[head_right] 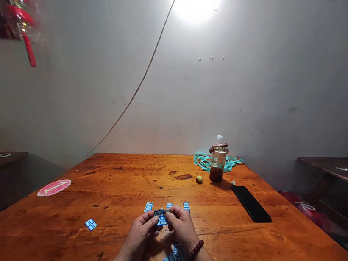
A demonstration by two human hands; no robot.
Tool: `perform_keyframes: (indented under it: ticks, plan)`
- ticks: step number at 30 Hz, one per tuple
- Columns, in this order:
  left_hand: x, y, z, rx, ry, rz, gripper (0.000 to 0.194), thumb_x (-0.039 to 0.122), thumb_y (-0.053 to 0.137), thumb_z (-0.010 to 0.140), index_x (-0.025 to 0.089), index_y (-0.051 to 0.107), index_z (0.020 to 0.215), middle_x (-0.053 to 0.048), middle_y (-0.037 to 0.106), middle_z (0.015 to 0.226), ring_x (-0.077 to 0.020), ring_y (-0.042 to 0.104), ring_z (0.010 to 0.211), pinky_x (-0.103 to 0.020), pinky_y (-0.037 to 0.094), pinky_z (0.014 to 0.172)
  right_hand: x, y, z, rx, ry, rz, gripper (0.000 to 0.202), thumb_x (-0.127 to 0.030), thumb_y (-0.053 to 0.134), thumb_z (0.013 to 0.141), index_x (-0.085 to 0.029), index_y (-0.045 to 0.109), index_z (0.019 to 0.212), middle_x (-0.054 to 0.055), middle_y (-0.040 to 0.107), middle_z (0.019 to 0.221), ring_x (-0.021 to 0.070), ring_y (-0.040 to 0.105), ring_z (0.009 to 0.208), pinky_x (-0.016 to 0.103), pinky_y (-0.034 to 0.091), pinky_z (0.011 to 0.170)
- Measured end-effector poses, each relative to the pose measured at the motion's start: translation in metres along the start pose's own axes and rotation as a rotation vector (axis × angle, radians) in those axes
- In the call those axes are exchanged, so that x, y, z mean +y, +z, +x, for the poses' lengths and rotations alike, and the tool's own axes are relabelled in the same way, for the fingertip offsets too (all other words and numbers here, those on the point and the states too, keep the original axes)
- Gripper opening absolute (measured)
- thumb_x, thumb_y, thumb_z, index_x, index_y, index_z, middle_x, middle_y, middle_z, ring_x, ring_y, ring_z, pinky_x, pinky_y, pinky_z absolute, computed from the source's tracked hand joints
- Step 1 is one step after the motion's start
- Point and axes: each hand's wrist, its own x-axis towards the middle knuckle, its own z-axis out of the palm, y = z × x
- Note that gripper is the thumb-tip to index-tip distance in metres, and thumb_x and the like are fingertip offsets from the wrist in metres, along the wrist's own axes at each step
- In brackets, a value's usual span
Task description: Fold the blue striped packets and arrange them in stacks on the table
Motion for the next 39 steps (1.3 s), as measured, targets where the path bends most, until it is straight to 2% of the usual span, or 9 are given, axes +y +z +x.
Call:
perform_keyframes:
  ticks: [10,19,26,30,35,39]
  plan:
    - [-0.01,-0.005,0.009,-0.029,0.108,0.052,0.023,0.029,0.07,0.055,0.013,0.056,0.063,0.003,0.054,0.051,-0.0066,0.048,0.043,-0.016,0.031,0.04,-0.005,0.003,-0.003,0.001,0.011,0.003,0.034,-0.046,0.064,0.06,-0.016,0.05,0.063,-0.006,0.045,0.049,0.0042,0.034,0.039,0.018,0.023,0.038]
    - [-0.003,-0.001,0.001,-0.016,0.032,0.0,0.024,0.033,0.069,0.058,0.014,0.059,0.069,0.0,0.06,0.061,-0.0093,0.055,0.052,-0.017,0.037,0.047,-0.003,0.003,-0.002,0.036,0.021,0.019,0.031,-0.044,0.061,0.063,-0.017,0.046,0.063,-0.008,0.041,0.046,0.0036,0.031,0.036,0.018,0.021,0.037]
    - [-0.005,-0.002,0.002,-0.064,0.026,0.001,0.028,0.034,0.07,0.057,0.013,0.064,0.074,-0.003,0.062,0.064,-0.0095,0.055,0.054,-0.017,0.037,0.048,0.0,0.003,-0.001,0.039,-0.004,0.035,0.029,-0.041,0.063,0.062,-0.016,0.048,0.06,-0.007,0.042,0.047,0.0039,0.031,0.039,0.018,0.023,0.039]
    - [-0.005,-0.002,0.002,-0.107,0.003,-0.018,0.027,0.033,0.07,0.057,0.012,0.065,0.073,-0.001,0.06,0.058,-0.0076,0.052,0.05,-0.016,0.034,0.045,-0.005,0.003,-0.004,0.007,-0.006,0.079,0.025,-0.037,0.066,0.06,-0.015,0.054,0.062,-0.005,0.05,0.055,0.006,0.04,0.046,0.019,0.03,0.046]
    - [-0.003,0.001,0.0,-0.138,-0.056,-0.072,0.021,0.028,0.071,0.058,0.012,0.063,0.07,0.002,0.056,0.053,-0.0045,0.049,0.045,-0.013,0.031,0.041,-0.009,0.003,-0.008,-0.104,0.083,0.223,0.022,-0.031,0.068,0.06,-0.015,0.058,0.072,-0.002,0.057,0.064,0.009,0.05,0.055,0.021,0.037,0.053]
    - [0.0,0.003,-0.005,-0.173,-0.112,-0.16,0.018,0.028,0.068,0.062,0.013,0.06,0.07,0.0,0.06,0.06,-0.0072,0.055,0.051,-0.015,0.038,0.046,-0.007,0.002,-0.009,-0.123,0.121,0.356,0.019,-0.024,0.069,0.059,-0.015,0.058,0.071,-0.002,0.057,0.062,0.0092,0.053,0.055,0.021,0.039,0.054]
